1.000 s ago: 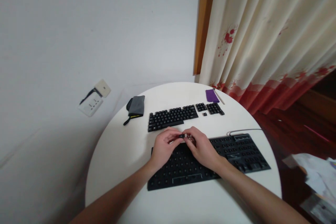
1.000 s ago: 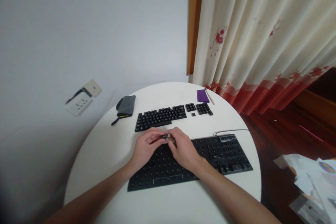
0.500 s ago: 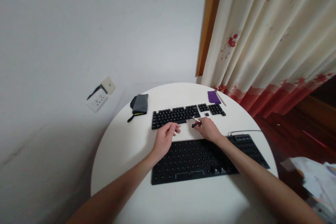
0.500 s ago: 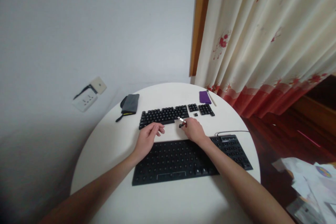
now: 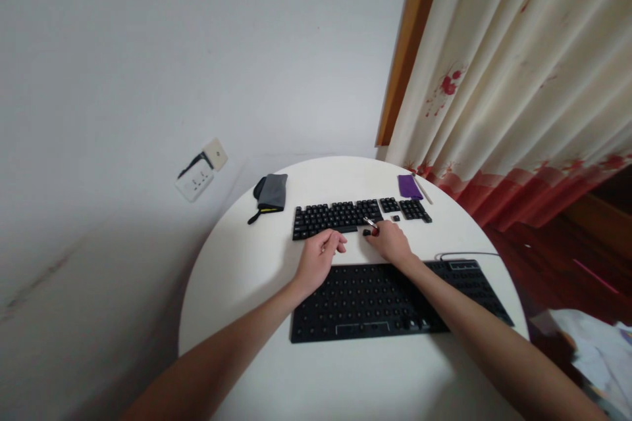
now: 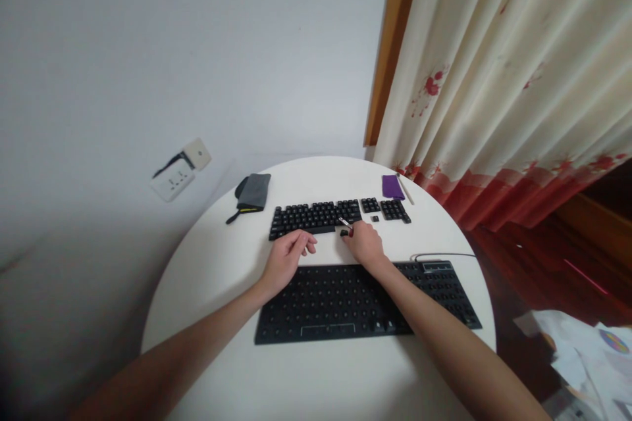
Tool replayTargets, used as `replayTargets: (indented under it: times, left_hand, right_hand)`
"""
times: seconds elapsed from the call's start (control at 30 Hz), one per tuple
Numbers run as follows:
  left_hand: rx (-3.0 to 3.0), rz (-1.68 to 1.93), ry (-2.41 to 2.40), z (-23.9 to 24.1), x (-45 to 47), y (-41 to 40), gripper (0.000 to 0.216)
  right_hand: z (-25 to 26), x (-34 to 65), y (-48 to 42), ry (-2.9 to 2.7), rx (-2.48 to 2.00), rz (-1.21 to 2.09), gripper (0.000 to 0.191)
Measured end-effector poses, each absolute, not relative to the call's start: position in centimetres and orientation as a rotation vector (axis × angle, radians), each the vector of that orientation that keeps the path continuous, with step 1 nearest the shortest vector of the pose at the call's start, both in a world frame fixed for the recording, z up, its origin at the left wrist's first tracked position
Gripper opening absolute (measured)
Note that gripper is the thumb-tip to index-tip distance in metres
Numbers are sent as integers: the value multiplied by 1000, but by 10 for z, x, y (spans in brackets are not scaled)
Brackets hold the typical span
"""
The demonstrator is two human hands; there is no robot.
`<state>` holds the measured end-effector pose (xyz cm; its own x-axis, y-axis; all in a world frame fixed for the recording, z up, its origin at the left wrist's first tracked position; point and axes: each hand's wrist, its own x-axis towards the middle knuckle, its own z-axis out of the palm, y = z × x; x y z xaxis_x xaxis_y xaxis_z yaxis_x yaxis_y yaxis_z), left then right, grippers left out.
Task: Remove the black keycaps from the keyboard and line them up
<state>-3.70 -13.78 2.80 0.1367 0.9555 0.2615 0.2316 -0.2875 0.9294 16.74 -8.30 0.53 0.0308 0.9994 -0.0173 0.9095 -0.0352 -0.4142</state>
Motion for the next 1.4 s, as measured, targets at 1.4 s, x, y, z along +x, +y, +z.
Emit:
replayTargets:
  times: [1.4]
  left_hand:
    - [2083, 728, 1122, 24, -29, -146, 28]
  right_hand:
    - [59, 227, -163, -1462, -1448, 506, 44]
